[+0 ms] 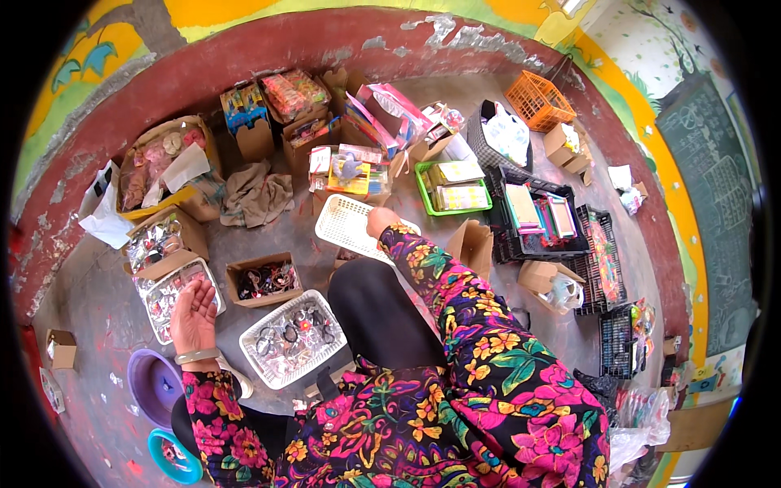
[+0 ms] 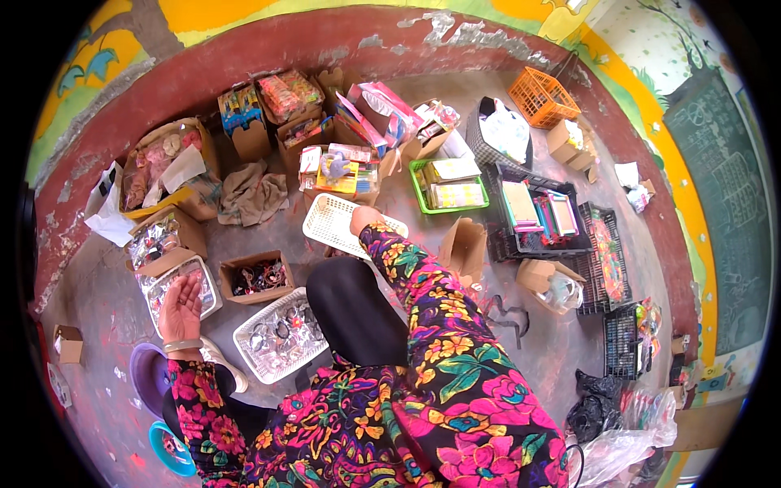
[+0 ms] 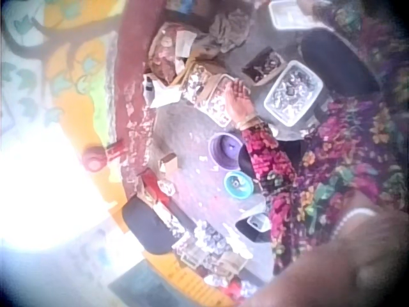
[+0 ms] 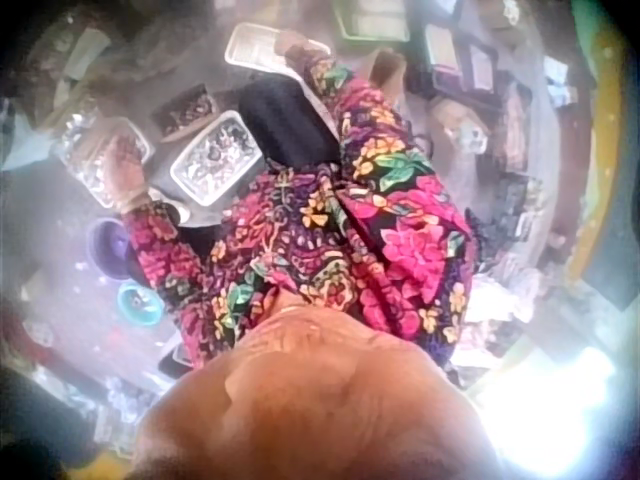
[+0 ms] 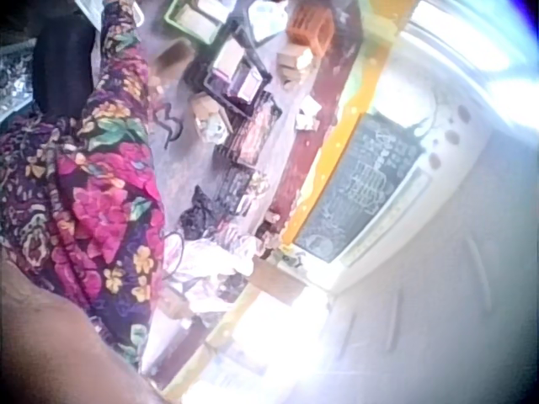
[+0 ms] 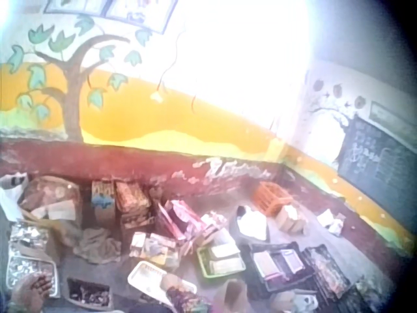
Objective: The person sits on the floor surrounded by boxes and baskets, picking up small plastic bags containing hair accessories. They open the bags, remove the items, and place them into a white plastic basket. The person handles the items one by one, occasionally inspecting them before placing them in the basket.
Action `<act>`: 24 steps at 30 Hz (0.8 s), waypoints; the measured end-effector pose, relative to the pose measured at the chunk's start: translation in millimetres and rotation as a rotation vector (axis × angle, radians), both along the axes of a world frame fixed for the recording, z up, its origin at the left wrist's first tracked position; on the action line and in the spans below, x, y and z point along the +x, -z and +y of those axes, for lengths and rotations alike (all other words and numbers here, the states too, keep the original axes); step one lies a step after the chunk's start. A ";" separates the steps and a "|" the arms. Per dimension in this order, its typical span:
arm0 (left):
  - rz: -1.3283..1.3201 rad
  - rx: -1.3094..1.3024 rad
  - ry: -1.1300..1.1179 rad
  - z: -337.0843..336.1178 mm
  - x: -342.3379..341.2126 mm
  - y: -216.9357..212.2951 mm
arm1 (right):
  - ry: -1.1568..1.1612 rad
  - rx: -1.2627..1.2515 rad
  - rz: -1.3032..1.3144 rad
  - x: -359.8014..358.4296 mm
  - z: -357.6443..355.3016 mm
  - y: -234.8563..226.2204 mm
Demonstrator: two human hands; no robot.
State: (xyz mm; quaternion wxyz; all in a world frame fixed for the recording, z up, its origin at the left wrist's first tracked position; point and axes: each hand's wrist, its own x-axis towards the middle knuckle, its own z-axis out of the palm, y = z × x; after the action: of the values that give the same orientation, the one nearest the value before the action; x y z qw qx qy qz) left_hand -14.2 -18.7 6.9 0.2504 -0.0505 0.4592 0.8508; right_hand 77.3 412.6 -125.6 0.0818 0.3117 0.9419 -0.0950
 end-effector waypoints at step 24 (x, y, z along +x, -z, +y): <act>-0.008 -0.008 0.046 15.2 10.0 10.4 | -0.481 -1.015 0.096 -84.3 -230.0 -125.5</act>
State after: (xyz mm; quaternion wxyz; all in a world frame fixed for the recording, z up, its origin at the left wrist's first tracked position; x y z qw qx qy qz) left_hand -4.2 -3.5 -3.5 0.2715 -0.0444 0.4624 0.8429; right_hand -7.1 182.6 -0.1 0.1978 0.0052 0.8252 -0.5290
